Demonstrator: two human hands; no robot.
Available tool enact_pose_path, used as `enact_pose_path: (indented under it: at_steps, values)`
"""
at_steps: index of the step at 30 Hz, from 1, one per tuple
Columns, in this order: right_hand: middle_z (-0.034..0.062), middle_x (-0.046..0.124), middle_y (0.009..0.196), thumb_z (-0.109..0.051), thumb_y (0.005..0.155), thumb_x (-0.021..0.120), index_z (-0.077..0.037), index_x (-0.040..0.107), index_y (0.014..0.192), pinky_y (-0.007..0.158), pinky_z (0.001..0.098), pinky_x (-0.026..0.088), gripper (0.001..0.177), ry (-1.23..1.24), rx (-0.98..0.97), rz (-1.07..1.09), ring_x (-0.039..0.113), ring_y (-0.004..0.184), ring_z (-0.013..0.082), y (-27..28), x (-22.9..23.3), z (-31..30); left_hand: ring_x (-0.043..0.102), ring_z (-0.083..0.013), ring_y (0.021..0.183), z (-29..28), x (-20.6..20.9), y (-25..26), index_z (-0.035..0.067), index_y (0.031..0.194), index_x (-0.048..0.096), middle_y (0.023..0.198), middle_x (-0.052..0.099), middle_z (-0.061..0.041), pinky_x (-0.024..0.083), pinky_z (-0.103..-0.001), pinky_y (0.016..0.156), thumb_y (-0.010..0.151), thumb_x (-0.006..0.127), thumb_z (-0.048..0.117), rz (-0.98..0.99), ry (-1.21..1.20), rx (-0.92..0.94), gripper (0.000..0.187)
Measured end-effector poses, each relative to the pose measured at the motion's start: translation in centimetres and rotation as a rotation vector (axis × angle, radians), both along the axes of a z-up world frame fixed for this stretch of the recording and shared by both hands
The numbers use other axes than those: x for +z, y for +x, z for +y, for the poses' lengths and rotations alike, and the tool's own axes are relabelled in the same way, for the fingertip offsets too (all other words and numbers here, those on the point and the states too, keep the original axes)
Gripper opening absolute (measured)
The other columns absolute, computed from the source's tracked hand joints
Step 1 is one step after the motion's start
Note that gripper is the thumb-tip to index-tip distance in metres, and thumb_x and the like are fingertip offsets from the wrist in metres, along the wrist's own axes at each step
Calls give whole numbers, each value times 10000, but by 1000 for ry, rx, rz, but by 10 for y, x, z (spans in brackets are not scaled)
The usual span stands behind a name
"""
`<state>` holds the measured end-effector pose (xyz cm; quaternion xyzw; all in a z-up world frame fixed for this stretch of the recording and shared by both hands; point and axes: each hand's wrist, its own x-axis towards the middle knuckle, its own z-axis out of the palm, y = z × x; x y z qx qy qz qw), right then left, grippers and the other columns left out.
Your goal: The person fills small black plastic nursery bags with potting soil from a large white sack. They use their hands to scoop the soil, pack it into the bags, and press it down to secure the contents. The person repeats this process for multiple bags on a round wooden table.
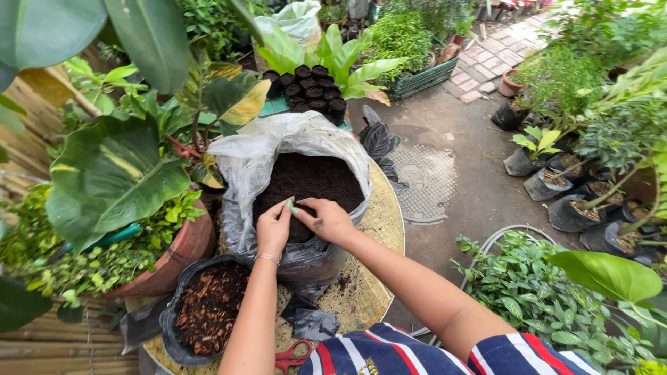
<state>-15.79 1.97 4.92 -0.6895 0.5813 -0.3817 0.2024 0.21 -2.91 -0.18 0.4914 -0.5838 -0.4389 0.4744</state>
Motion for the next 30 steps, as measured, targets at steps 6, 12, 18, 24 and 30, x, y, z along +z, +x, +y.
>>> enact_pose_path:
  at_steps: [6, 12, 18, 24, 30]
  values:
    - [193, 746, 1057, -445, 934, 661, -64, 717, 1184, 808, 420, 577, 458, 66, -9, -117, 731, 954, 375, 3, -9, 1, 691, -111, 1032, 4, 1, -1, 13, 1197, 750, 1158, 777, -66, 519, -269, 935, 1000, 640, 218, 143, 99, 14, 305]
    - [196, 744, 1084, -437, 958, 643, -69, 710, 1201, 824, 438, 566, 446, 48, -40, -99, 711, 994, 389, 4, -10, 5, 684, -129, 1078, 0, -6, -2, 2, 1248, 734, 1198, 769, -78, 512, -275, 972, 1018, 640, 213, 116, 103, -2, 325]
    - [236, 730, 1120, -487, 930, 722, -38, 648, 1278, 858, 443, 560, 572, -74, 77, -31, 708, 1029, 399, -10, -24, 2, 658, -388, 947, 23, -5, 16, 31, 1283, 617, 1032, 689, -258, 503, -430, 868, 782, 862, 320, -689, -278, 288, 628]
    - [199, 739, 974, -508, 797, 778, -70, 621, 1353, 759, 388, 579, 725, 246, 3, -3, 739, 843, 289, -4, -20, -2, 682, -425, 813, 17, -19, 20, 4, 1304, 502, 861, 691, -237, 540, -484, 760, 861, 772, 363, -427, -25, 218, 631]
    - [209, 653, 1210, -480, 803, 823, -104, 512, 1505, 954, 428, 512, 856, 229, 96, 146, 628, 1098, 341, -20, 16, 14, 705, -354, 676, 48, 17, 25, -12, 1271, 454, 733, 712, -198, 555, -422, 693, 854, 742, 381, -305, 114, 216, 641]
